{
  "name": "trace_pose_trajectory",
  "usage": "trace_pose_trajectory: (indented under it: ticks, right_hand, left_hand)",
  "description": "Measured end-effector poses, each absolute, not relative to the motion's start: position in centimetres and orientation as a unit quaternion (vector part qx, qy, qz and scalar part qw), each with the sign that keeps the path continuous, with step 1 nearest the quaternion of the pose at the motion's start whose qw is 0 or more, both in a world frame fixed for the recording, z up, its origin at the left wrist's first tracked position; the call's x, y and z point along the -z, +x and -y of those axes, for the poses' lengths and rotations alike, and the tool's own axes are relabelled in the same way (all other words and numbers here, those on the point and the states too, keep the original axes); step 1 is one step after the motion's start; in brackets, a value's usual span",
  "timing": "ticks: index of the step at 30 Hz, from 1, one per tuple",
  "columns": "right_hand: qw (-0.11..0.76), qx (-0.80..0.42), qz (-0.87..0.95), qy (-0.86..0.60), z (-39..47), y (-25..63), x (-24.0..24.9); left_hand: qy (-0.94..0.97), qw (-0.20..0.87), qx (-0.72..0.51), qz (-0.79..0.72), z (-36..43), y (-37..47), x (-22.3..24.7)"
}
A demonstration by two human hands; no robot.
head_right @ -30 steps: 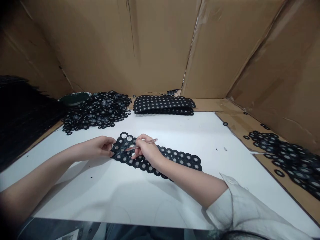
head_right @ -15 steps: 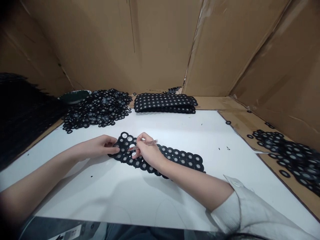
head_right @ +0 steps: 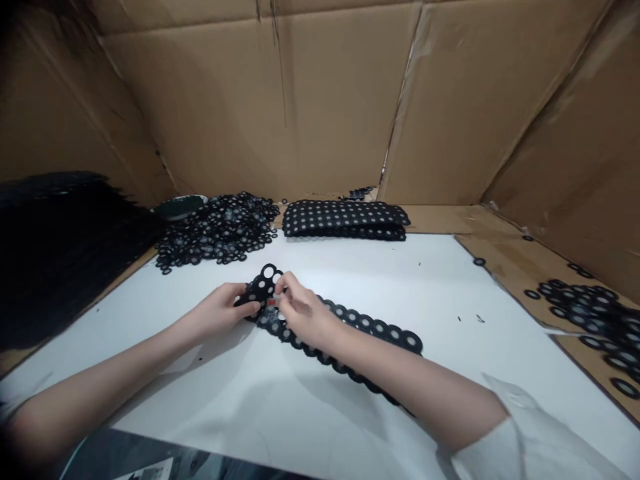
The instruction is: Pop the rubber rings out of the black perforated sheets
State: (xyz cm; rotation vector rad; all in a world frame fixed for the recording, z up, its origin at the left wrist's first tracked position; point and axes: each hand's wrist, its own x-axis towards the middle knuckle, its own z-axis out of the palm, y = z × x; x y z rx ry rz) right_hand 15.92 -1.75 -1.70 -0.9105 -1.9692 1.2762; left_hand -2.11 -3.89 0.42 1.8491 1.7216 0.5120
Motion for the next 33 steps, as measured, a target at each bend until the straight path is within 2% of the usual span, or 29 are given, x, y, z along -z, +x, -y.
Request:
trace_pose_trajectory:
  ticks: [5, 11, 14, 16, 18, 22, 25, 28, 31, 33]
  right_hand:
    - [0.313, -0.439, 0.776, -0.327, -1.7, 16.9, -0.3]
    - [0.346, -0.38, 0.784, -0.347, -1.4, 15.0, 0.0]
    - [0.352, -0.411, 0.775, -0.326, 0.4, 14.0, 0.7]
    - [0.349, -0.459, 0.756, -0.311, 1.4, 14.1, 0.9]
    - [0.363, -0.456, 0.747, -0.32, 2.1, 15.3, 0.8]
    - [0.377, -0.306, 0.766, -0.422, 2.8, 20.0, 1.0]
    - [0.286, -0.133, 0.785, -0.533, 3.2, 23.5, 2.3]
    - [0.213, 0.008, 0.793, -0.57, 3.6, 25.6, 3.9]
    - [0.202, 0.088, 0.804, -0.552, 3.7, 26.4, 4.7]
    - [0.207, 0.085, 0.812, -0.539, 3.3, 26.7, 4.8]
  left_hand:
    - [0.651, 0.289, -0.296, -0.636, 2.5, -0.3, 0.4]
    - [0.651, 0.304, -0.315, -0.621, 1.1, -1.3, 1.2]
    - [0.655, 0.293, -0.306, -0.626, 0.9, -3.1, 1.2]
    - [0.648, 0.336, -0.297, -0.616, 0.8, -3.9, 1.1]
    - [0.641, 0.366, -0.296, -0.607, 0.7, -4.2, 1.2]
    - [0.635, 0.36, -0.301, -0.614, 0.5, -4.3, 1.5]
    - [0.637, 0.376, -0.289, -0.608, 0.3, -4.4, 1.7]
    - [0.646, 0.352, -0.285, -0.614, 0.4, -4.5, 1.7]
    - [0.639, 0.346, -0.28, -0.628, 0.5, -4.5, 1.5]
    - [0.63, 0.35, -0.286, -0.632, 0.6, -4.4, 1.3]
